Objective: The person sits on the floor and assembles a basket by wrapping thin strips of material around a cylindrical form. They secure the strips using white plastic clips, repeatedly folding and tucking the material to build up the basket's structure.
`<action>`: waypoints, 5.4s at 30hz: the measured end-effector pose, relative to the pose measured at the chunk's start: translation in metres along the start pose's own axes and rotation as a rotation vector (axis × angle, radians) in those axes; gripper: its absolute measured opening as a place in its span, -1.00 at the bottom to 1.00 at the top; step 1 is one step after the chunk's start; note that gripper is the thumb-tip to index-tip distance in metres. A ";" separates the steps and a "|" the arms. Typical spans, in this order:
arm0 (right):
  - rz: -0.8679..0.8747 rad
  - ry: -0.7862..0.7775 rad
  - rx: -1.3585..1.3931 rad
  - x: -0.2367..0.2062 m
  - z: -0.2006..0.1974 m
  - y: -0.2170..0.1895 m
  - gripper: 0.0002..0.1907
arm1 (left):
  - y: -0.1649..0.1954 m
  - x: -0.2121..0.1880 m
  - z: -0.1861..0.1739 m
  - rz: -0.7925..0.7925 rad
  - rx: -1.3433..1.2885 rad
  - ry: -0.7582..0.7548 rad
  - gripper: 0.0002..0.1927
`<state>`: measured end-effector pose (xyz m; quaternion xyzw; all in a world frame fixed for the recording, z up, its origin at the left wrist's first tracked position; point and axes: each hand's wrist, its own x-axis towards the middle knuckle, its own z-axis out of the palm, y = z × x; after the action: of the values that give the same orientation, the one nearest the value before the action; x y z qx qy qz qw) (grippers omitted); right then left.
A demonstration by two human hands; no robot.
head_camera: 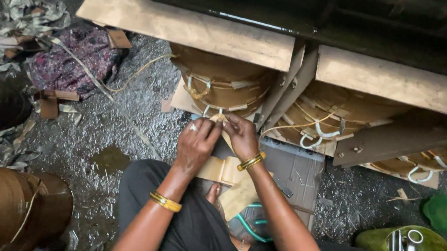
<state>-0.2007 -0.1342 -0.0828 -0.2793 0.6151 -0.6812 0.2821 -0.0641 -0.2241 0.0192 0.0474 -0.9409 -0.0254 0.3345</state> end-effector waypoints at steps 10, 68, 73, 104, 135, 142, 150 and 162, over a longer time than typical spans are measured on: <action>-0.061 0.052 -0.050 0.000 0.000 -0.004 -0.72 | 0.024 -0.001 -0.021 -0.261 -0.180 0.164 -0.70; -0.563 -0.102 -0.938 0.002 0.054 -0.131 -0.80 | 0.012 -0.027 0.044 -1.123 -0.982 0.416 -0.63; -0.605 -0.092 -1.012 0.002 0.050 -0.126 -0.79 | -0.011 -0.024 0.013 -0.850 -0.403 0.135 -0.72; -0.790 -0.341 -0.979 -0.008 0.021 -0.115 -0.44 | -0.021 -0.033 0.036 -0.959 -1.086 -0.019 -0.72; -0.774 0.105 -1.491 -0.026 0.055 -0.078 -0.59 | -0.026 -0.011 0.061 -1.197 -1.515 0.504 -0.89; -0.523 -0.043 -1.386 -0.005 0.051 -0.089 -0.73 | -0.016 -0.030 0.054 -1.134 -1.551 0.524 -0.80; 0.024 -0.149 -0.792 0.000 0.055 -0.111 -0.80 | -0.032 -0.034 0.024 -0.958 -1.072 0.181 -0.70; -0.582 -0.133 -1.324 -0.021 0.040 -0.098 -0.48 | -0.053 -0.035 0.028 -0.729 -1.059 0.089 -0.77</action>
<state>-0.1608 -0.1377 0.0174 -0.5846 0.7809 -0.1952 -0.1019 -0.0509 -0.2723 -0.0283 0.1935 -0.7097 -0.5965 0.3212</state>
